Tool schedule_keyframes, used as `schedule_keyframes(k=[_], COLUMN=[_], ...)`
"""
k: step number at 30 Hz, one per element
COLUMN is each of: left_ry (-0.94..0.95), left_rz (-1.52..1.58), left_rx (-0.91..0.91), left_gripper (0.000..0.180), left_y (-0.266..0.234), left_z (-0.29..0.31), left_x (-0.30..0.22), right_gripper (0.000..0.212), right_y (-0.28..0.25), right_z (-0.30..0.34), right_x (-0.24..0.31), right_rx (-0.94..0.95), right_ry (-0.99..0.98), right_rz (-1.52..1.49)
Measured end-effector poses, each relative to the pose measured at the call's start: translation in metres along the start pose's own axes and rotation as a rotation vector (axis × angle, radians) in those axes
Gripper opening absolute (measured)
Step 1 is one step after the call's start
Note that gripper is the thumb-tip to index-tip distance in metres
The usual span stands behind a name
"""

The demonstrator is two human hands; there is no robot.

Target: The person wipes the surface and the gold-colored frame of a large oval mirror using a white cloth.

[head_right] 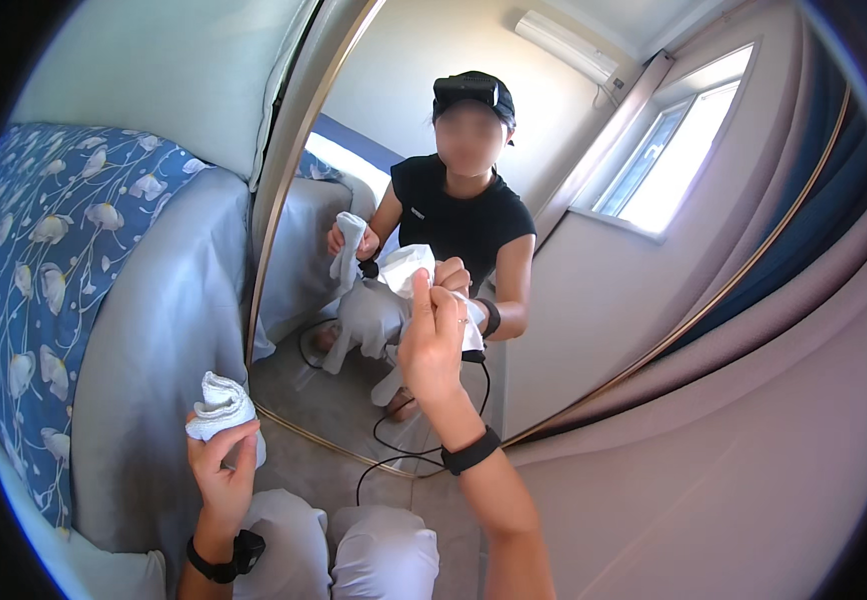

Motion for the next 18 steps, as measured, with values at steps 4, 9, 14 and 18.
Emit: schedule_keyframes(k=[4, 9, 14, 18], left_ry=[-0.008, -0.024, -0.027, -0.027], left_rz=[0.004, -0.002, -0.004, -0.003], left_rx=[-0.001, -0.006, 0.019, 0.002], left_gripper=[0.022, 0.022, 0.021, 0.021], left_y=[0.001, 0.002, 0.003, 0.002], left_z=[-0.001, 0.001, 0.002, -0.001], left_x=[0.0, 0.0, 0.004, 0.002], right_gripper=[0.053, 0.053, 0.056, 0.058], right_y=[0.003, -0.003, 0.0, -0.002], right_z=[0.01, 0.001, 0.007, 0.002], right_x=[-0.001, 0.001, -0.004, -0.001], right_rx=[0.039, -0.003, 0.007, -0.016], right_ry=[-0.025, 0.004, -0.015, -0.002], right_rz=[-0.011, 0.006, -0.014, 0.003])
Point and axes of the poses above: each hand's wrist, its own z-axis away from the middle knuckle, its own y-axis out of the palm, x = y × z, the point moved 2 cm from there along -z, towards the middle knuckle, and after that the axes turned 5 degrees about -x, right-handed, at the moved point
